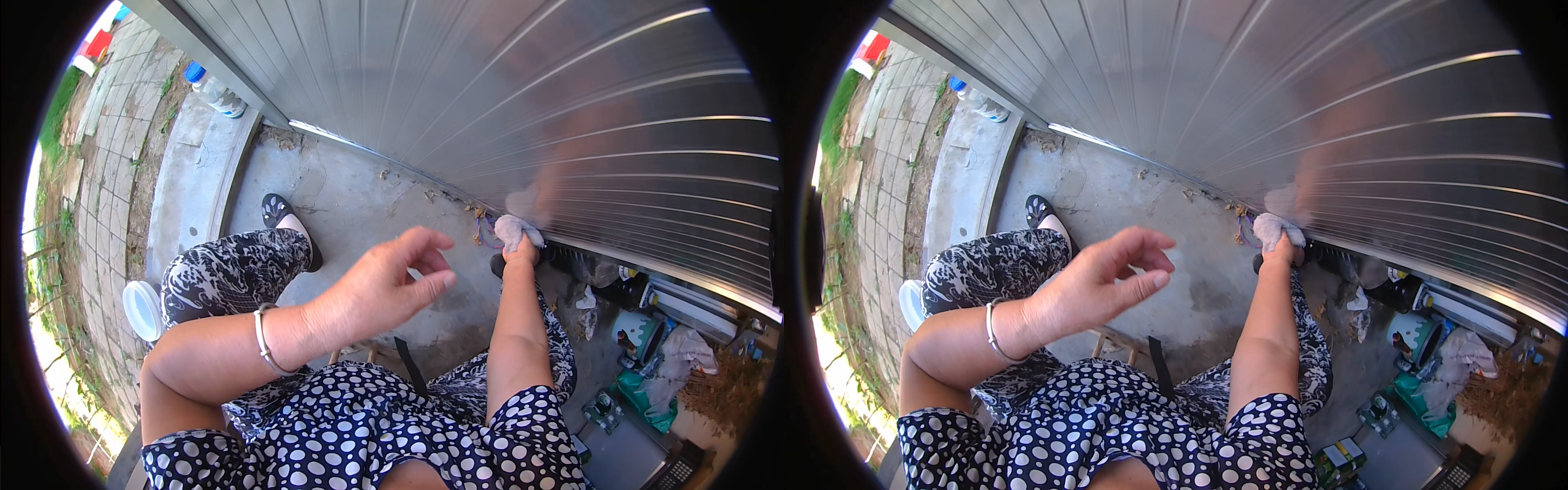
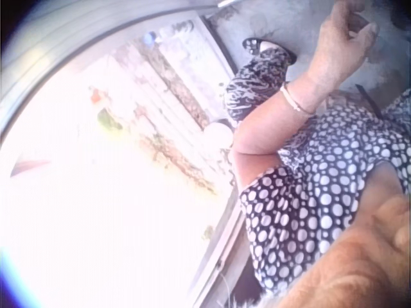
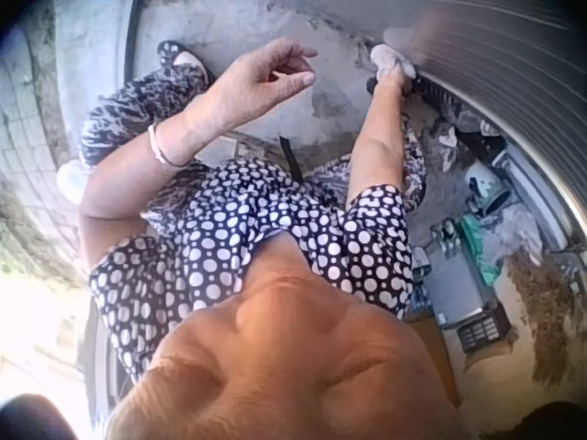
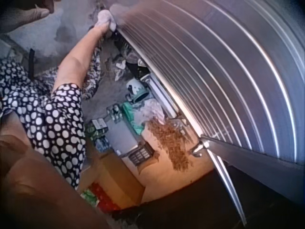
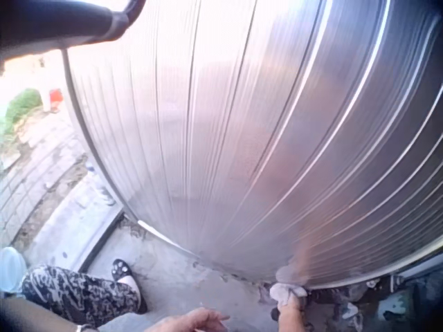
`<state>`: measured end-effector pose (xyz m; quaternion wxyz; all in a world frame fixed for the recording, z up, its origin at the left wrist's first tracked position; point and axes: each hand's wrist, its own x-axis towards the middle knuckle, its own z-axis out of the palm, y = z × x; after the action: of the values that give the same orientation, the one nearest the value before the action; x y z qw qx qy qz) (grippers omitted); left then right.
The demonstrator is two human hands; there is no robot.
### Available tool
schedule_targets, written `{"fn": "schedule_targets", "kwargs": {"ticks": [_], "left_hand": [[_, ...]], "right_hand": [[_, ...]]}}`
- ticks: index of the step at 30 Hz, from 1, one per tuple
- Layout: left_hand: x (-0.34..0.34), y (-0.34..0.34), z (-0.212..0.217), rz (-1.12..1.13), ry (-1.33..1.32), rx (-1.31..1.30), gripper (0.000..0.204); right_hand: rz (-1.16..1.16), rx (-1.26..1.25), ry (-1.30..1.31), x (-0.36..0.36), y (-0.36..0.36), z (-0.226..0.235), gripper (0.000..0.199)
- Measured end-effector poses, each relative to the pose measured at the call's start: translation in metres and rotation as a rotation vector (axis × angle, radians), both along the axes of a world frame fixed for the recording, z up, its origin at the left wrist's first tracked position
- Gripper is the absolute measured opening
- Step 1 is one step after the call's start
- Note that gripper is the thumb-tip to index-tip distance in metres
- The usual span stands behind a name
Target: The person sits on the floor and wipes a large metal door with a cloth. They clean the surface systematically from top to bottom, focusing on the vertical grooves of the door.
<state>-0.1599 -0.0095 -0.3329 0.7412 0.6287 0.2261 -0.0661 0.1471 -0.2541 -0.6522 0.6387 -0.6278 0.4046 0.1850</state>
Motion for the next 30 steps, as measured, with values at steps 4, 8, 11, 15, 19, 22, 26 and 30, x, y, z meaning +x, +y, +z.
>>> {"fn": "schedule_targets", "kwargs": {"ticks": [4, 8, 11, 15, 19, 22, 26, 30], "left_hand": [[-0.006, -0.005, 0.011, -0.062, -0.056, -0.052, 0.040], [-0.017, -0.002, 0.018, -0.034, -0.132, -0.087, 0.039], [-0.028, 0.001, 0.021, -0.017, -0.159, -0.117, 0.040], [-0.047, 0.007, 0.025, 0.018, -0.235, -0.151, 0.040], [-0.062, 0.017, 0.029, 0.060, -0.297, -0.180, 0.041], [-0.074, 0.030, 0.033, 0.112, -0.324, -0.213, 0.041], [-0.089, 0.050, 0.032, 0.155, -0.333, -0.224, 0.042], [-0.097, 0.058, 0.030, 0.194, -0.353, -0.248, 0.043]], "right_hand": [[-0.009, 0.091, -0.056, -0.015, 0.023, -0.031, 0.049], [0.019, 0.224, -0.003, -0.043, 0.067, -0.042, 0.048], [0.046, 0.141, 0.052, -0.066, 0.105, -0.031, 0.043], [0.136, 0.187, 0.036, -0.104, 0.165, -0.003, 0.030], [0.214, 0.234, 0.044, -0.130, 0.212, -0.007, 0.022], [0.302, 0.251, 0.095, -0.152, 0.249, -0.012, 0.021], [0.441, 0.217, 0.216, -0.191, 0.307, 0.003, 0.023], [0.453, 0.390, 0.259, -0.225, 0.364, 0.010, 0.023]]}}
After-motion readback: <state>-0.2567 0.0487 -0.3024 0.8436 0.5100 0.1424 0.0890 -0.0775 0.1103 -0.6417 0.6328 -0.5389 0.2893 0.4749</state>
